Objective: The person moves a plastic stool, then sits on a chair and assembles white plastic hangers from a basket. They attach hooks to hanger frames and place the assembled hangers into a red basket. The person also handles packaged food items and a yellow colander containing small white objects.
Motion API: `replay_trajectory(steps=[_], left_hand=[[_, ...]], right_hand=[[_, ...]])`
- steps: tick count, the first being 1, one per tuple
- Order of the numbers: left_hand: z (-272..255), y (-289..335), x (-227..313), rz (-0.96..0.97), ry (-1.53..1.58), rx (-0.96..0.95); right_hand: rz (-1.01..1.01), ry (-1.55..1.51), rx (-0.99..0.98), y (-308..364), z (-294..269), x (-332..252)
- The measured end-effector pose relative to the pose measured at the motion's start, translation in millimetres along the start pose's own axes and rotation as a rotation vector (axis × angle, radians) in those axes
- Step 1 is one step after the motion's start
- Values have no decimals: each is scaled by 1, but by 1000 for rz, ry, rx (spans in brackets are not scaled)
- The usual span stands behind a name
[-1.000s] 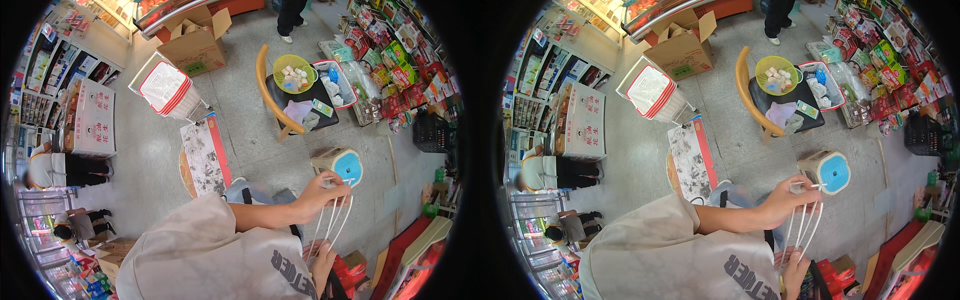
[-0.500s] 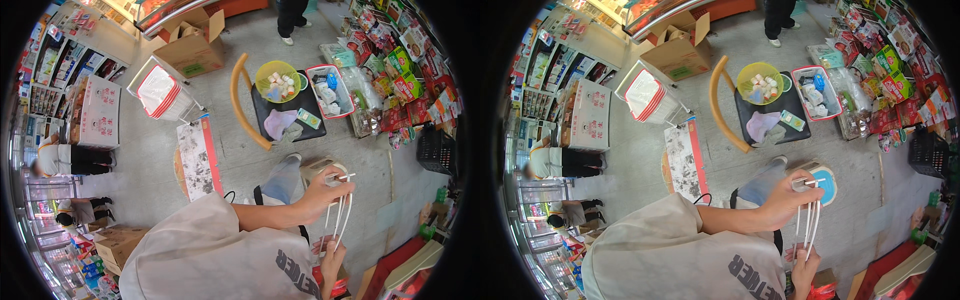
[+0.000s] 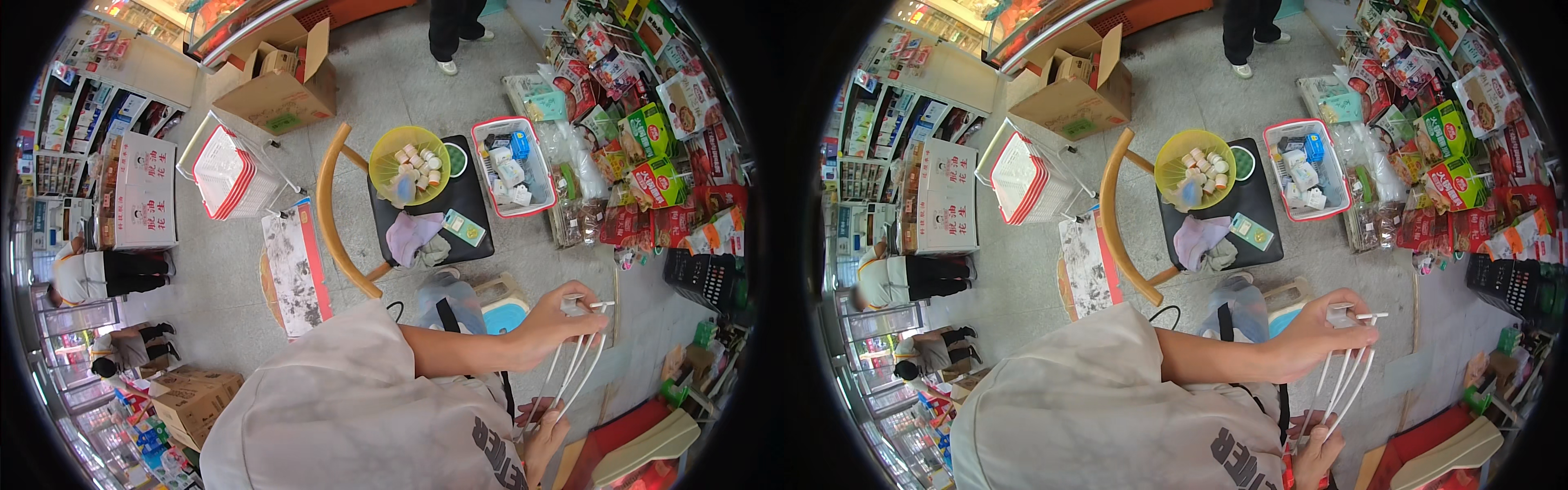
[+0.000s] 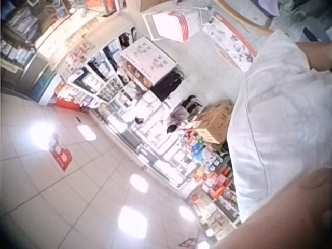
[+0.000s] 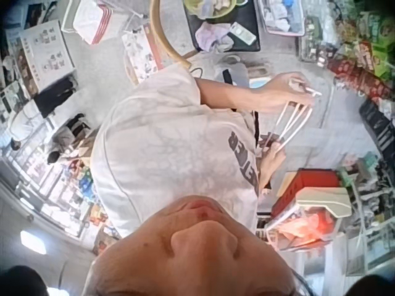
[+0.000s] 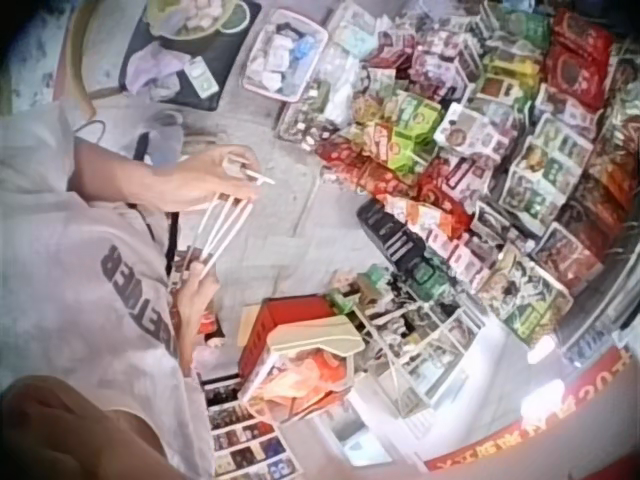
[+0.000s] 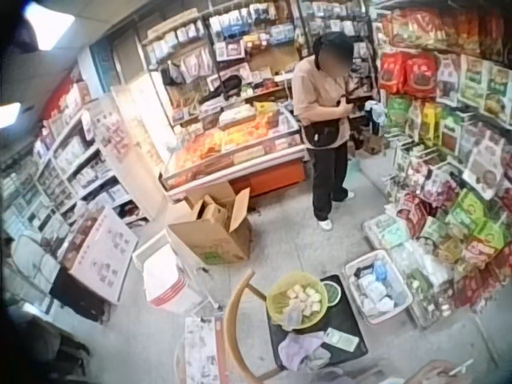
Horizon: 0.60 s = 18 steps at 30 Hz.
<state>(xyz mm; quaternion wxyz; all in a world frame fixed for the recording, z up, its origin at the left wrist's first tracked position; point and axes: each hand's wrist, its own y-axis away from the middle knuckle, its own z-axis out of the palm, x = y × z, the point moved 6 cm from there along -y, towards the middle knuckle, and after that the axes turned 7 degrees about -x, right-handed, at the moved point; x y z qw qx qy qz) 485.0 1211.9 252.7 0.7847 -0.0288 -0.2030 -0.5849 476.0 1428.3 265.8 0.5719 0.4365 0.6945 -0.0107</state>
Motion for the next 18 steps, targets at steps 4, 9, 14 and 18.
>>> replay_trajectory(steps=[4,9,14,18], left_hand=[[10,-31,-13,7,-66,15],[36,-76,-63,75,-216,-47],[21,-116,-141,185,-579,121],[-63,-90,-143,316,-627,481]], right_hand=[[-28,-39,-35,-26,-33,4],[-75,-35,-50,-50,-110,38],[-52,-7,-62,-72,-213,92],[-21,96,-104,-82,-294,125]])
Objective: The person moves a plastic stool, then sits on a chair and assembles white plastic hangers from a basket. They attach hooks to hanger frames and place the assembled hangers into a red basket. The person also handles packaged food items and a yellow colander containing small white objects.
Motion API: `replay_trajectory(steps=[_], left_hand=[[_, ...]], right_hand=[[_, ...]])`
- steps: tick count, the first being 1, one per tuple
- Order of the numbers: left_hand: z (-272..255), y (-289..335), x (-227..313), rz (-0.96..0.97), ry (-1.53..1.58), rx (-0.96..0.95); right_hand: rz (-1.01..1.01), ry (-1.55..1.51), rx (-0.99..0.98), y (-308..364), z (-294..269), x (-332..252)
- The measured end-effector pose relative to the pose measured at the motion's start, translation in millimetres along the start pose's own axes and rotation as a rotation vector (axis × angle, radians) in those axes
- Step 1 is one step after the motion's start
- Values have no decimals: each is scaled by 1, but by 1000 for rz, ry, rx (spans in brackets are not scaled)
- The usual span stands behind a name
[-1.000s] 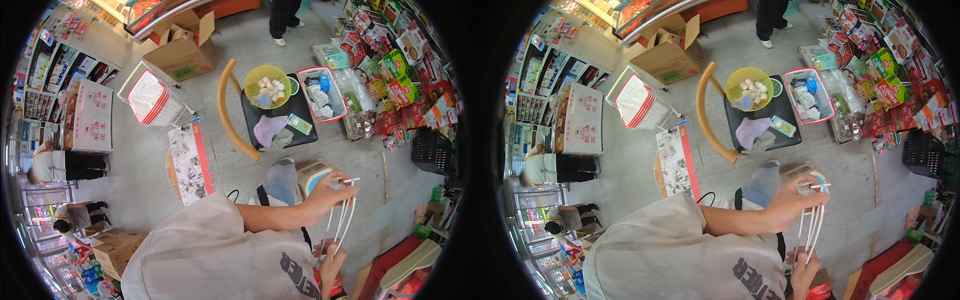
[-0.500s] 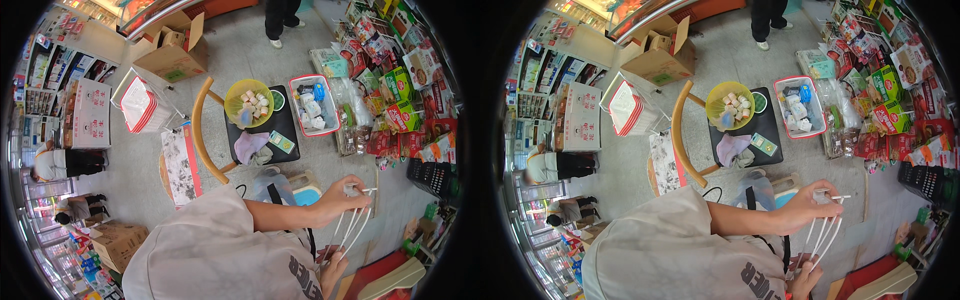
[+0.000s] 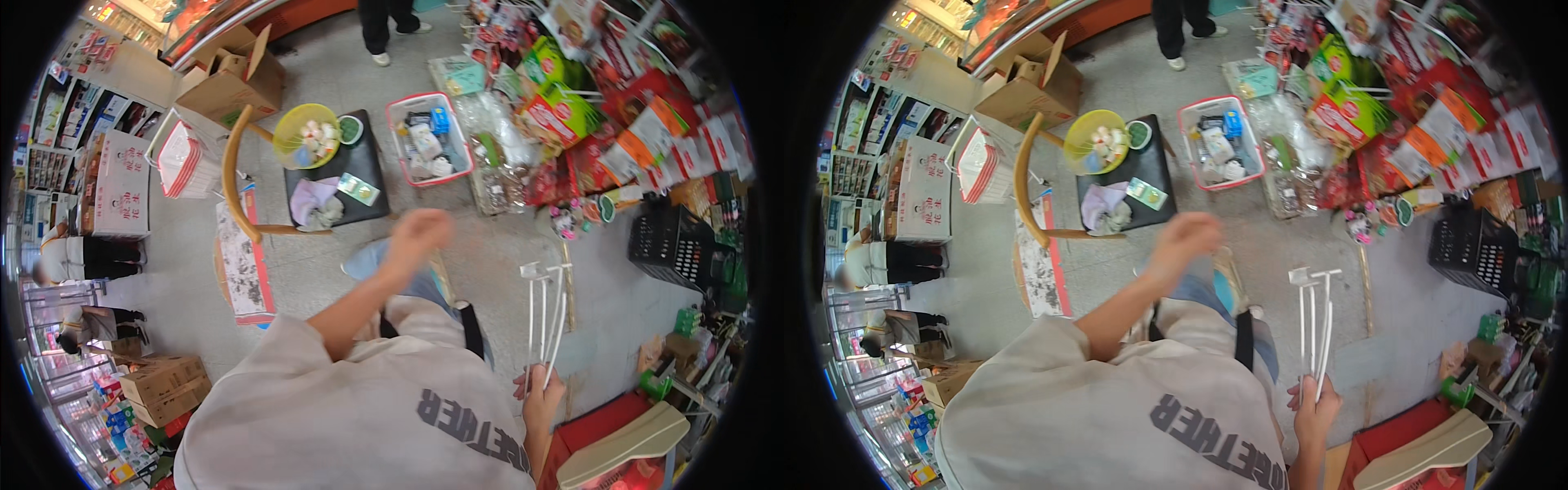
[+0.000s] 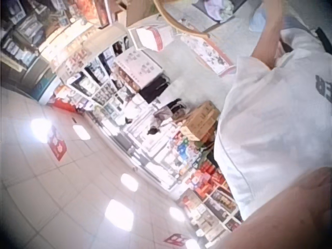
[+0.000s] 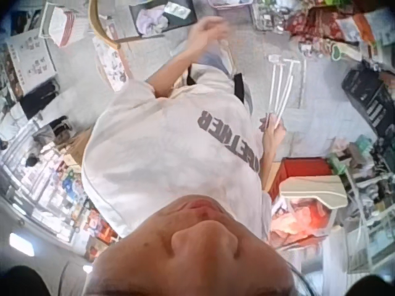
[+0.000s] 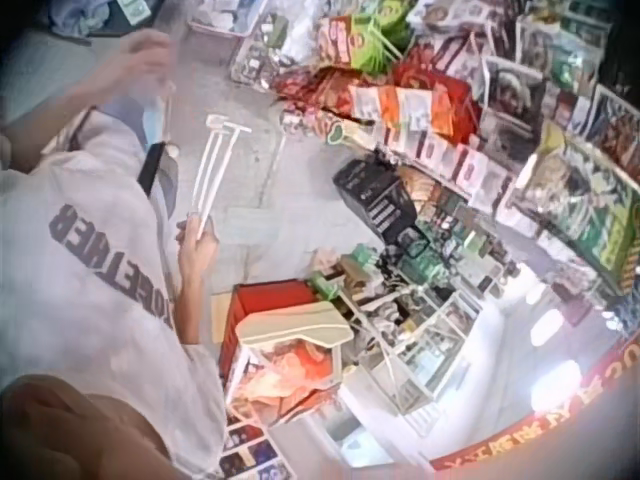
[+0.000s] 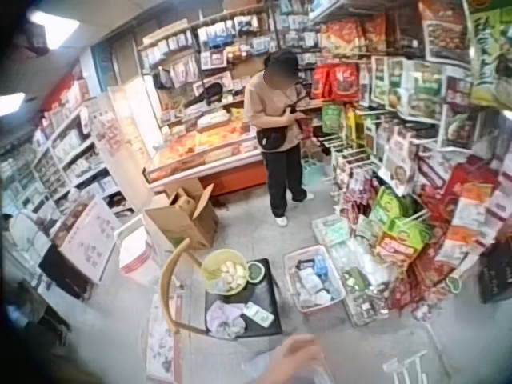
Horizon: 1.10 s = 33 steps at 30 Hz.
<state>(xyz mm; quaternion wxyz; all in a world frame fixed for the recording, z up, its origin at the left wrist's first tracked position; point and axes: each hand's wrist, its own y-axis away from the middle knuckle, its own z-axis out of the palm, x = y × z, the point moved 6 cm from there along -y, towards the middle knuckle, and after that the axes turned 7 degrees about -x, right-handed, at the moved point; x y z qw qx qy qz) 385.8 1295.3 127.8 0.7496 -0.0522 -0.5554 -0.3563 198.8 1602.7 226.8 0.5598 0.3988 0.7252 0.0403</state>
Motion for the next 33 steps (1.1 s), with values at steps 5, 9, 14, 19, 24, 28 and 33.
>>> replay_trajectory(steps=[5,9,14,19,24,28,33], left_hand=[[-108,60,-67,-76,-89,575],[-162,95,-151,-334,-230,670],[-190,71,-233,-746,-830,412],[-215,-21,-348,-648,-1065,103],[-213,-97,-417,-902,-1183,-164],[-218,-111,-439,-989,-1250,-219],[-244,-120,-496,-1106,-1164,-419]], right_hand=[[16,35,-30,-31,-64,31],[40,64,-10,-63,-85,44],[108,88,-23,-100,-88,62],[232,184,-112,-171,-55,79],[295,264,-281,-288,-4,112],[187,379,-269,-371,40,117],[137,489,-366,-444,75,120]])
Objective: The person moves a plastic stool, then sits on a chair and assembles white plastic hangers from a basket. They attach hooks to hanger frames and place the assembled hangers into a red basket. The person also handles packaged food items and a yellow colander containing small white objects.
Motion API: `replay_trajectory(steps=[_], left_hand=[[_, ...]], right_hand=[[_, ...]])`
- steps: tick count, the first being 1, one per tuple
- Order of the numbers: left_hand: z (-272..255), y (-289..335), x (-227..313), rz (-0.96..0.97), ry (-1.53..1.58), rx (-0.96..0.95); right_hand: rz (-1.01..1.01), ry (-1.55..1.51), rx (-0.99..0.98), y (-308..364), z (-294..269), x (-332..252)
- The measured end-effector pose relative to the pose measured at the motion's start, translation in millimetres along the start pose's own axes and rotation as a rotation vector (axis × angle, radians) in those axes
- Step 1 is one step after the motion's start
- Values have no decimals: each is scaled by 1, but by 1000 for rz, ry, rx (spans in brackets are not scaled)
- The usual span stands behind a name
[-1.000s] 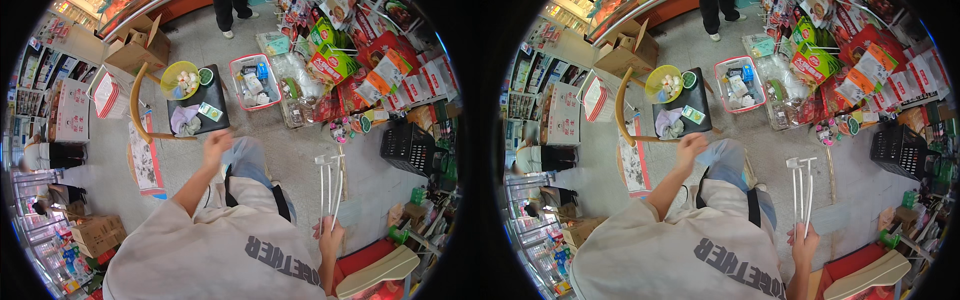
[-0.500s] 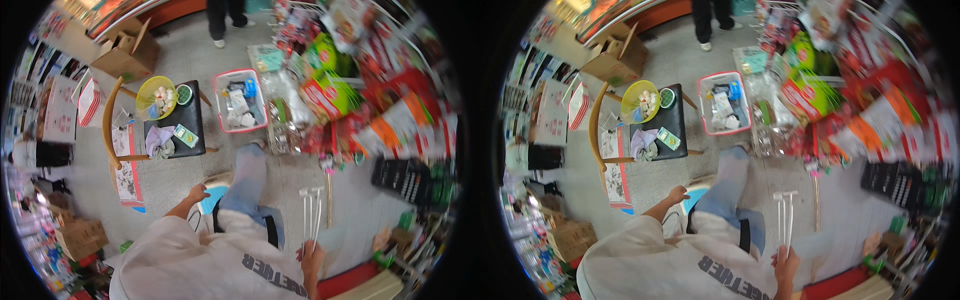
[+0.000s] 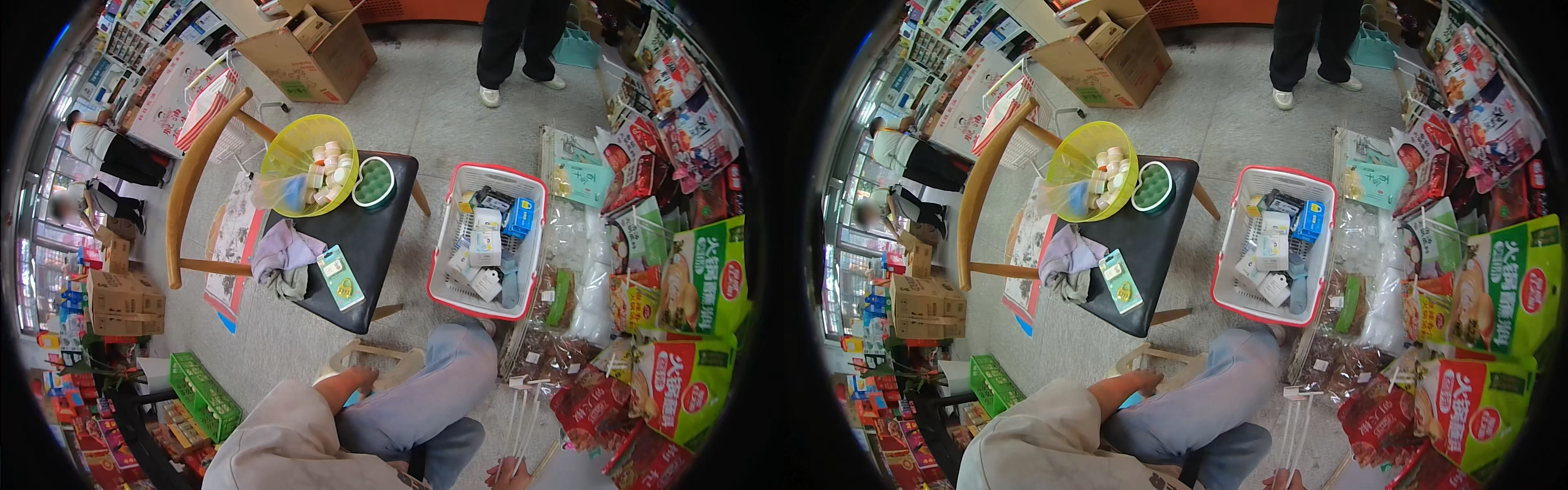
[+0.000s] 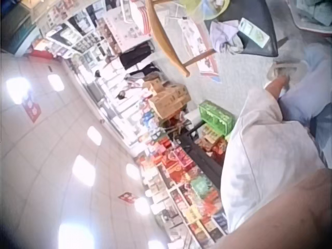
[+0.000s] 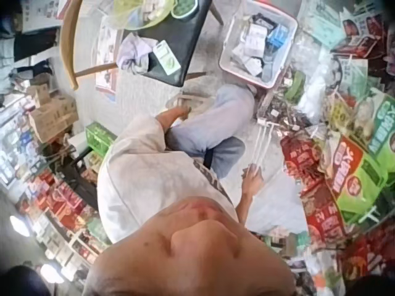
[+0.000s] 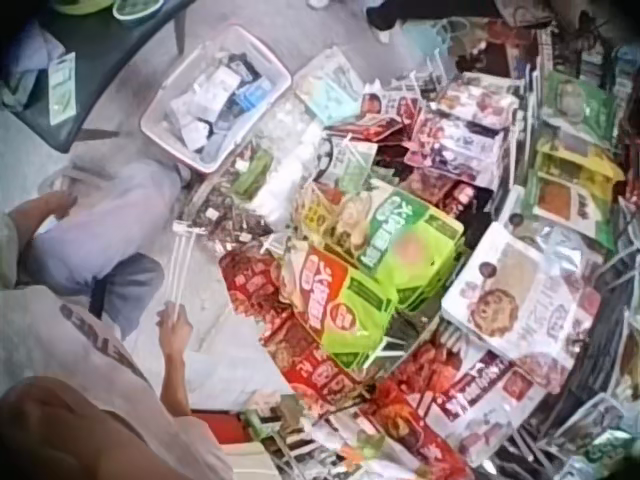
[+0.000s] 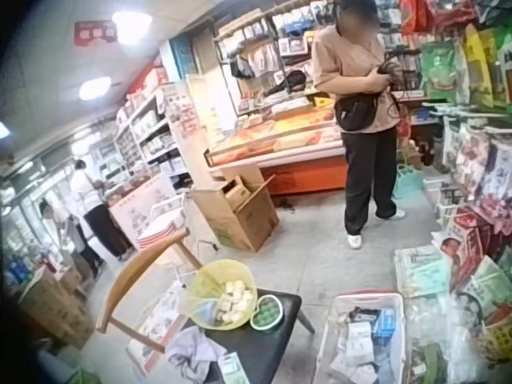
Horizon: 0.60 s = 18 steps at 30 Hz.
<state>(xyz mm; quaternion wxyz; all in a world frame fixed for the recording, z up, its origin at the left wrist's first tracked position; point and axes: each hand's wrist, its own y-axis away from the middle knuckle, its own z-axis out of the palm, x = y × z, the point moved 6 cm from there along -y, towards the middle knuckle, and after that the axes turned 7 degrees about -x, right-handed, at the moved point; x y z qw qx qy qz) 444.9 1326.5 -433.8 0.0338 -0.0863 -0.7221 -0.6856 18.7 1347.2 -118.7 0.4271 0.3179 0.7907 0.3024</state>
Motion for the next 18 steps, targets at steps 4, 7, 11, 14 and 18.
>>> replay_trajectory(steps=[4,7,11,14,18], left_hand=[[-35,4,10,113,-43,-71],[-56,-15,-1,164,-71,-16],[-55,-56,-25,88,-166,-124],[-70,-73,-29,155,-427,-349],[-91,-77,-23,156,-411,-292]], right_hand=[[30,-94,-2,-35,6,8],[13,-172,19,-48,12,15],[-37,-197,71,-57,15,10],[-80,-256,147,-65,20,17],[-66,-258,254,-73,30,26]])
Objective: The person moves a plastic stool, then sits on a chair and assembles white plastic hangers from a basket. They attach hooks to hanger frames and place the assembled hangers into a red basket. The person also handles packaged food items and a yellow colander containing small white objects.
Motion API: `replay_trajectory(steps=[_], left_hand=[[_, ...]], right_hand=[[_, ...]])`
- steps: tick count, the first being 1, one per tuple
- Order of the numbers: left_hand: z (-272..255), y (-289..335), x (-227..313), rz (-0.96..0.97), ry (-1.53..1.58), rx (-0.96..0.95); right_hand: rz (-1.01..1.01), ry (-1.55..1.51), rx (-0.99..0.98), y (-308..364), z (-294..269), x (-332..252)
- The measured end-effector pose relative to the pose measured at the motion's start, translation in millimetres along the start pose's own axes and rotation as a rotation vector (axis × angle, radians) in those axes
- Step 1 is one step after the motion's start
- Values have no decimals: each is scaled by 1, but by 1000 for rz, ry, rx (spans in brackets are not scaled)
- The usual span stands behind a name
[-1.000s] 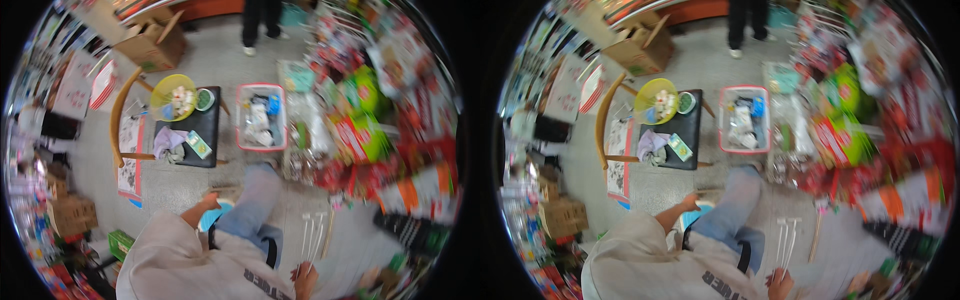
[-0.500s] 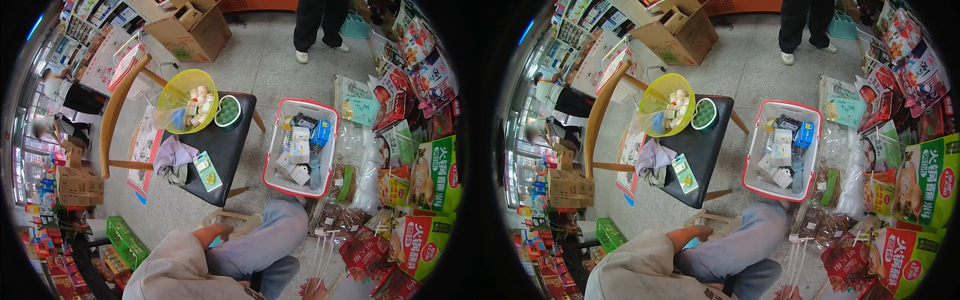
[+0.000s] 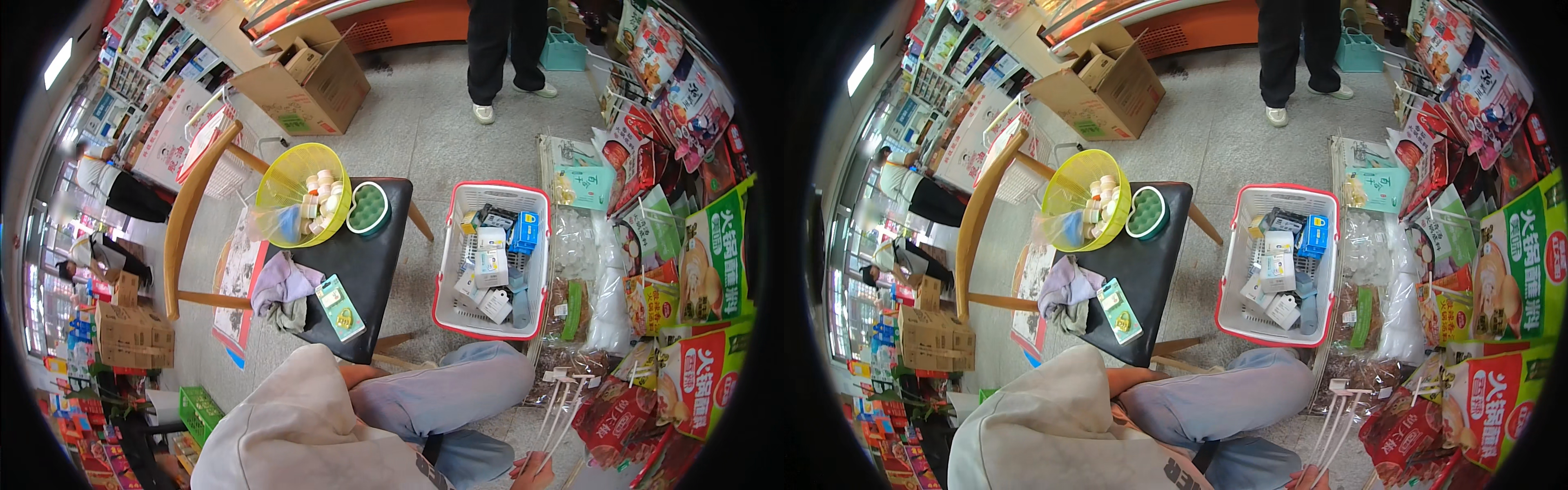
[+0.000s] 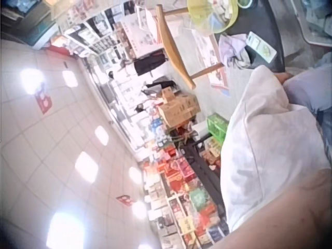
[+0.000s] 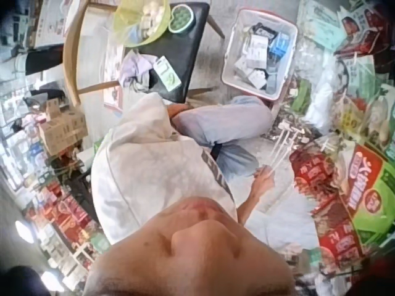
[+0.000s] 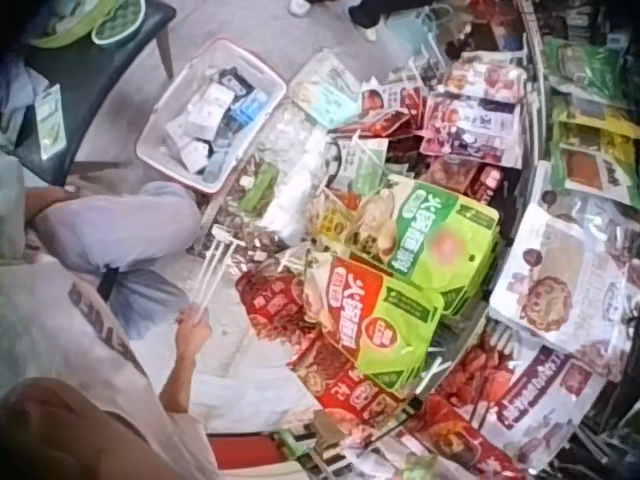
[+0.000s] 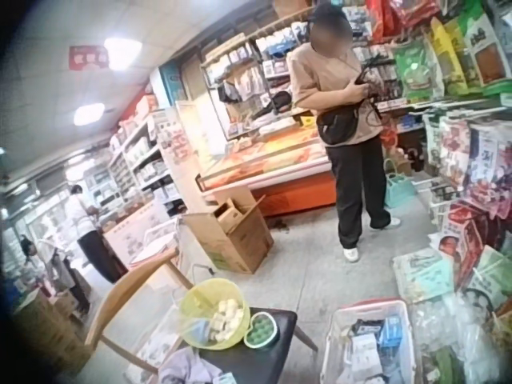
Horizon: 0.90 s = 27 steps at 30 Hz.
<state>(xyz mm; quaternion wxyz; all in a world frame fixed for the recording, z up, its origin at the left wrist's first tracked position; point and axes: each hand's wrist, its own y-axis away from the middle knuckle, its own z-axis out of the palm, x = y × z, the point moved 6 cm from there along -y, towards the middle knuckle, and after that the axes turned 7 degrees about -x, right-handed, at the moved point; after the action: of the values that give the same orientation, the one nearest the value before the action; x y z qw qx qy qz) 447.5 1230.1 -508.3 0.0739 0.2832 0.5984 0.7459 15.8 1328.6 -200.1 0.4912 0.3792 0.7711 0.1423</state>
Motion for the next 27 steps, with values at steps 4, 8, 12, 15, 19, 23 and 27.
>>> replay_trajectory(steps=[4,8,12,15,19,23,27], left_hand=[[-6,-4,-1,16,11,63],[-16,-7,0,76,41,139],[-17,5,4,135,81,245],[-18,21,4,159,95,314],[-7,39,5,205,183,392],[-14,69,1,265,360,488],[-12,115,-9,301,738,661]], right_hand=[[26,-41,116,13,21,13],[78,-53,181,48,38,17],[48,-84,235,74,44,26],[-90,-97,381,88,49,32],[-96,-108,434,136,64,-10],[-83,-161,515,178,70,10],[-77,-227,609,210,76,26]])
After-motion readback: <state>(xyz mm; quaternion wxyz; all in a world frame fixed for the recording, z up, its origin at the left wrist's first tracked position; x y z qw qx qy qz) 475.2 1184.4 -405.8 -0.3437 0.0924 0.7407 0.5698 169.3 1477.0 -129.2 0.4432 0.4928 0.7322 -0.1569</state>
